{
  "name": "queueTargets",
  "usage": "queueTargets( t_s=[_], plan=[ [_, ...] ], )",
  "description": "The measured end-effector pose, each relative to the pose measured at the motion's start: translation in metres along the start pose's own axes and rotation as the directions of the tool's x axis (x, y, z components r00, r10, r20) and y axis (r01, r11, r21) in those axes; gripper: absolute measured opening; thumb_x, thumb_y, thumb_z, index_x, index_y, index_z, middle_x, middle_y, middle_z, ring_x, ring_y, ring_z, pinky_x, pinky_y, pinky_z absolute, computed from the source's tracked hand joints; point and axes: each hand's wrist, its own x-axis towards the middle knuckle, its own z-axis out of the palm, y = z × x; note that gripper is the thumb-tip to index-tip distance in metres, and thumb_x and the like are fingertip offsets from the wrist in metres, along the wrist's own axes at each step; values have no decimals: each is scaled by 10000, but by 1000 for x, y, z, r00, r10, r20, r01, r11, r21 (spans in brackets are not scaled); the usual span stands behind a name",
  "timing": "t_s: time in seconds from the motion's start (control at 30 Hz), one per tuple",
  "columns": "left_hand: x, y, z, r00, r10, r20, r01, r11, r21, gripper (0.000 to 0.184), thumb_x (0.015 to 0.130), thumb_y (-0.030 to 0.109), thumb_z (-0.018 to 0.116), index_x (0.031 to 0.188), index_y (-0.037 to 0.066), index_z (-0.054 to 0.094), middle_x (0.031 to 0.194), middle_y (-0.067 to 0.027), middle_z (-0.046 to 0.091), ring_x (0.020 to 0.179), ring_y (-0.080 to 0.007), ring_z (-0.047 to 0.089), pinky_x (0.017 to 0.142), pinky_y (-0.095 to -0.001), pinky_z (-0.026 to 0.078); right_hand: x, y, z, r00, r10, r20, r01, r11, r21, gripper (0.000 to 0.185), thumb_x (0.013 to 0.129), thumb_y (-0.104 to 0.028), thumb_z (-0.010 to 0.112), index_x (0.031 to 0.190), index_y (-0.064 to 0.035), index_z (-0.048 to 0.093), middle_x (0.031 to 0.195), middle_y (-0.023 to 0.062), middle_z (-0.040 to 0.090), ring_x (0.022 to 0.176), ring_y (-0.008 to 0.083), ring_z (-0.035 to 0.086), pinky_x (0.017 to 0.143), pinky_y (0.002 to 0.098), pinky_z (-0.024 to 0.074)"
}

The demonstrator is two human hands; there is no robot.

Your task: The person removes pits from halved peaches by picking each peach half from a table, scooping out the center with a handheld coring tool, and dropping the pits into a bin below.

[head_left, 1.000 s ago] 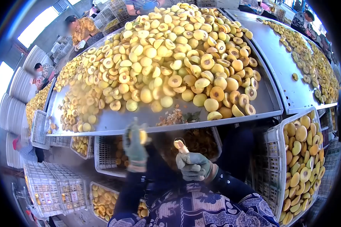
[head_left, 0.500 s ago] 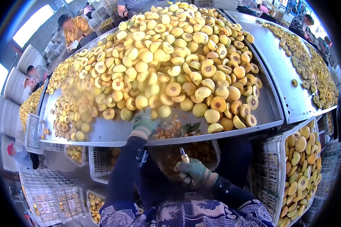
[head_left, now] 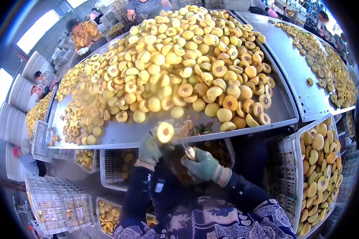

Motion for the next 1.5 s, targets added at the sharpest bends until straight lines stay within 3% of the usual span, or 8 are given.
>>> queueTargets(
  t_s=[0.27,0.47,0.57,0.77,1.23,1.27,1.47,1.5],
  plan=[
    [-36,-49,89,967,256,5,-247,925,290,501,1016,343,375,1299,-60,469,1275,-168,537,1047,-293,613,923,-373,496,-9,23,-16,875,-483,-4,395,720,-570,326,870,-279,623,1101,-54,573,937,203,652,868,388,635,748,426,497],
    [-41,-56,101,957,288,17,-268,867,421,451,1025,310,379,1241,-63,511,1096,-140,617,924,-254,647,858,-348,521,-28,12,-25,942,-334,-13,208,616,-760,349,880,-287,615,1142,-62,559,980,197,655,897,372,634,771,414,497],
    [-42,-55,102,975,222,21,-206,857,472,450,1021,319,399,1193,-67,553,970,-123,631,842,-229,646,831,-331,525,-30,17,-32,887,-456,78,376,611,-697,331,896,-297,607,1128,-64,567,956,170,665,870,347,637,793,401,495],
    [-42,-61,107,989,120,-83,-79,921,382,481,1010,365,415,1218,-44,556,951,-130,636,835,-231,651,805,-321,534,-50,-25,-29,951,279,135,-230,927,-297,207,899,-238,604,1039,-86,598,779,55,624,608,150,574,521,293,487],
    [-36,-77,92,925,340,-171,-316,936,154,336,935,139,591,1257,55,539,1330,-95,539,1038,-235,634,729,-271,567,-30,52,-35,673,-279,685,-460,568,683,267,944,-174,527,1016,81,561,495,-34,483,328,62,438,329,201,406],
    [-36,-72,91,853,494,-166,-428,846,317,339,965,224,539,1249,40,558,1213,-80,584,754,-144,633,651,-278,546,-32,46,-36,665,-283,691,-443,596,670,251,932,-167,549,997,76,558,481,-34,480,305,64,422,305,197,388],
    [-75,39,-23,792,430,-433,32,679,733,400,930,329,592,1187,24,618,1003,-81,685,819,-197,665,661,-292,541,-21,42,-53,874,165,457,-413,747,521,188,894,-156,588,984,9,568,617,20,553,417,63,453,369,178,394],
    [-82,61,-33,801,455,-390,210,397,894,442,910,369,607,1177,17,624,1034,-102,684,805,-217,667,701,-314,539,-14,49,-55,879,217,424,-433,735,522,178,888,-150,591,982,0,569,635,21,554,444,61,459,381,173,390]
  ],
)
